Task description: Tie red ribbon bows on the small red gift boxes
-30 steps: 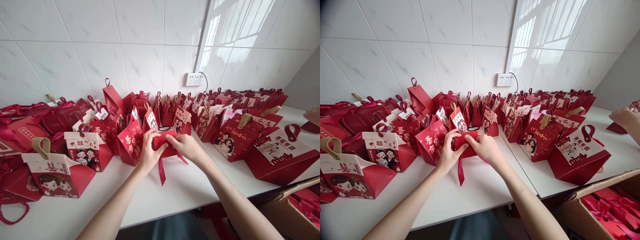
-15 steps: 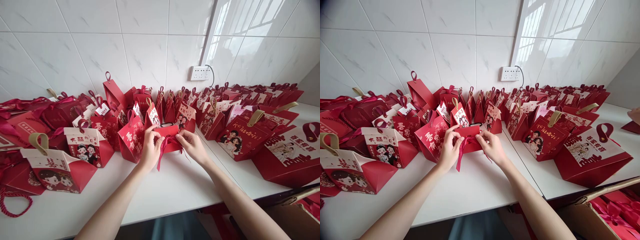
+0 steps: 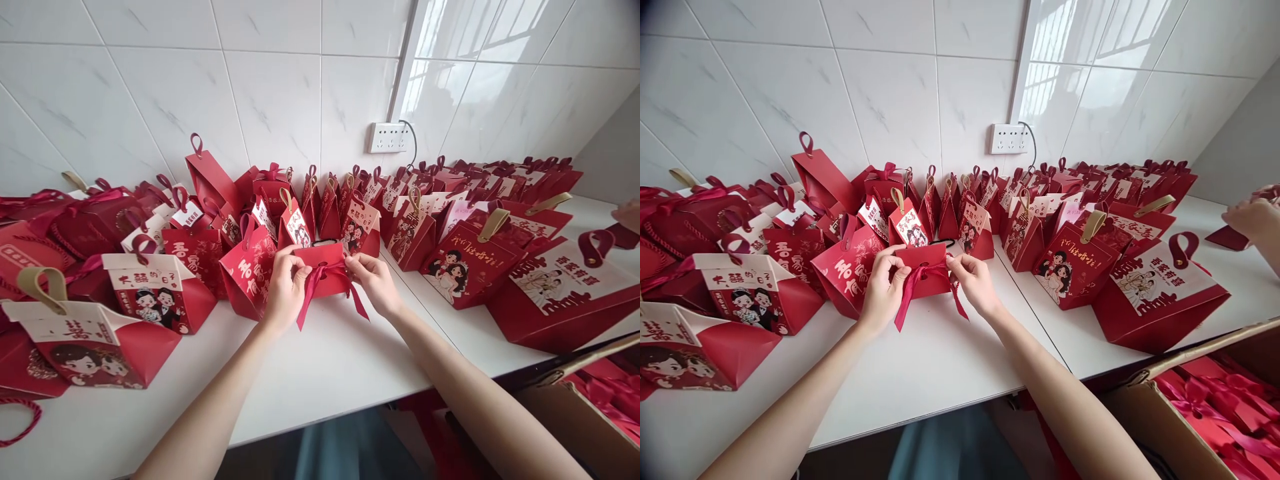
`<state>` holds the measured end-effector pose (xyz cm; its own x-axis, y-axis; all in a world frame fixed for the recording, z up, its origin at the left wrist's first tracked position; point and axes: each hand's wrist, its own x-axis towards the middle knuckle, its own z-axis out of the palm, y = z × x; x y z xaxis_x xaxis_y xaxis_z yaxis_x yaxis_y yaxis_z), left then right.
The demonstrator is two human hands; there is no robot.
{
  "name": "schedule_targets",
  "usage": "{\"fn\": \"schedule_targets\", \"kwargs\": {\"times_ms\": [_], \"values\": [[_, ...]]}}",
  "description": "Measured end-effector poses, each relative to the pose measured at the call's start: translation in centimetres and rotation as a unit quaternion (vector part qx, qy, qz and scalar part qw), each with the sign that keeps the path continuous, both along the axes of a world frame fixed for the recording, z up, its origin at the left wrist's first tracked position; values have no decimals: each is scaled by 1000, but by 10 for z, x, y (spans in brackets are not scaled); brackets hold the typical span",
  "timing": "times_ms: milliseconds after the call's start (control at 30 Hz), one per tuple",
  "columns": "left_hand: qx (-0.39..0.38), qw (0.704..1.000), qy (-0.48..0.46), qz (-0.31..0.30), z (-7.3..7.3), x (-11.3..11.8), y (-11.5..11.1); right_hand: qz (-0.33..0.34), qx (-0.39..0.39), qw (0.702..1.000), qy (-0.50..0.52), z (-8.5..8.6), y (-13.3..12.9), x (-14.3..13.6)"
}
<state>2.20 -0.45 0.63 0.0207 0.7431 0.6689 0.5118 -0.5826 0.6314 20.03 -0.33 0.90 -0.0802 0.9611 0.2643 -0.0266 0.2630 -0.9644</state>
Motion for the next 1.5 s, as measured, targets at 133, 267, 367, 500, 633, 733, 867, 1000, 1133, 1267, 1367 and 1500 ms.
{"fn": "schedule_targets", "kwargs": {"times_ms": [133, 267, 367, 500, 633, 733, 867, 1000, 1133, 1267, 1367, 1500], "values": [[-1, 1000, 0, -25, 1, -4, 0, -16, 22, 999, -31, 0, -1, 1], [1, 999, 6, -35, 3, -5, -1, 1, 33, 999, -19, -2, -3, 0], [-4, 999, 13, -32, 3, -5, -1, -77, 119, 989, -33, -6, -5, -2], [-1, 999, 15, -34, 4, -4, -1, -159, 338, 901, -219, -8, -14, -3], [-9, 999, 9, -40, 5, -3, -2, -104, 426, 835, -332, -9, -20, -6], [-17, 999, 3, -48, 6, -5, -4, -109, 429, 838, -321, -10, -17, -6], [-19, 995, 42, -92, 6, -10, -5, -170, 393, 864, -266, -11, -10, -3], [-17, 991, 89, -99, 7, -9, -5, -175, 349, 886, -249, -9, -10, 0], [-32, 998, 27, -52, 8, -5, -4, -133, 286, 928, -196, -4, -12, 1], [-76, 993, -90, -19, 10, -4, -2, -92, 181, 975, -91, -2, -12, 3], [-69, 992, -93, -54, 14, -5, -5, -92, 138, 985, -35, -2, -12, 2], [-45, 987, 15, -155, 18, -6, -13, -112, 127, 985, -16, 2, -15, 1]]}}
